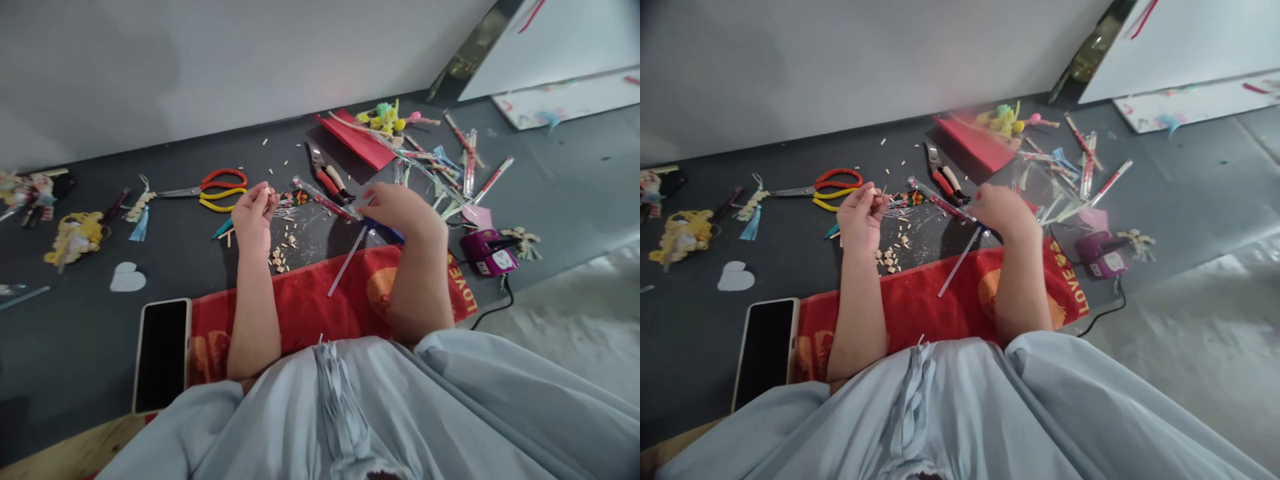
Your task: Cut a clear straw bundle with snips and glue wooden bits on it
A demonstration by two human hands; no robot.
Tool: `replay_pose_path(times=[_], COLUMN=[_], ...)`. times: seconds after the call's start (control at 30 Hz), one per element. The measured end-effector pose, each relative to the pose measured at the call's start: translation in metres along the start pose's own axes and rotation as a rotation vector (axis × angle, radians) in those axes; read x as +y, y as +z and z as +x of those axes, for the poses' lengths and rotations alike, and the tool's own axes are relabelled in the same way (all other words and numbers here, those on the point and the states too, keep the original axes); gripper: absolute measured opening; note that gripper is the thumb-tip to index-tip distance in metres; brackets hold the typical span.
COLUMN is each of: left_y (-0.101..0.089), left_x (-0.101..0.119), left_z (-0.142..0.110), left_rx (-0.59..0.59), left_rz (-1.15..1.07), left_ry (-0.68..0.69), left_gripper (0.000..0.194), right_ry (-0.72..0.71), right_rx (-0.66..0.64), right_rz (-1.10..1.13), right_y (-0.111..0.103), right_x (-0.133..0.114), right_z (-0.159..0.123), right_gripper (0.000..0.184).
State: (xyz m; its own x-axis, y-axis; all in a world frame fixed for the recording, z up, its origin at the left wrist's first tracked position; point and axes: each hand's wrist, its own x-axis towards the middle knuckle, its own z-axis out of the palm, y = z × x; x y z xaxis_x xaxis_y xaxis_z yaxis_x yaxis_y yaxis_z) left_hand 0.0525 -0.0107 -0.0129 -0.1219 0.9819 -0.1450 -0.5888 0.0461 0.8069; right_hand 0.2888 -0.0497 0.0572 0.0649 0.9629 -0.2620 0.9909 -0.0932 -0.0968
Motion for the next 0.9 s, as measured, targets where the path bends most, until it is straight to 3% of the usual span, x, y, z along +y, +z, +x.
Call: replay_pose_path(times=[0.17, 0.37, 0.57, 0.77, 0.9], left_y=[0.0, 0.0, -0.003, -0.001, 0.0], left_x=[0.0, 0.0, -0.002, -0.002, -0.001], left_z=[0.0, 0.0, 0.002, 0.001, 0.001], left_rx=[0.003, 0.001, -0.018, -0.031, -0.014], left_rz=[0.009, 0.004, 0.013, 0.003, 0.003], left_ry=[0.009, 0.016, 0.025, 0.025, 0.014], left_gripper=[0.018, 0.016, 0.017, 0.018, 0.018], right_ry=[0.142, 0.156, 0.18, 0.145, 0.111], right_rx=[-0.026, 0.016, 0.033, 0.096, 0.222], right_rz=[-0.178, -0.189, -0.199, -0.063, 0.2], right_y=[0.015, 0.039, 0.046, 0.038, 0.03], right_x=[0.039, 0.041, 0.043, 0.06, 0.071], right_z=[-0.019, -0.026, -0.026, -0.035, -0.041], right_gripper=[0.05, 0.045, 0.044, 0.035, 0.029])
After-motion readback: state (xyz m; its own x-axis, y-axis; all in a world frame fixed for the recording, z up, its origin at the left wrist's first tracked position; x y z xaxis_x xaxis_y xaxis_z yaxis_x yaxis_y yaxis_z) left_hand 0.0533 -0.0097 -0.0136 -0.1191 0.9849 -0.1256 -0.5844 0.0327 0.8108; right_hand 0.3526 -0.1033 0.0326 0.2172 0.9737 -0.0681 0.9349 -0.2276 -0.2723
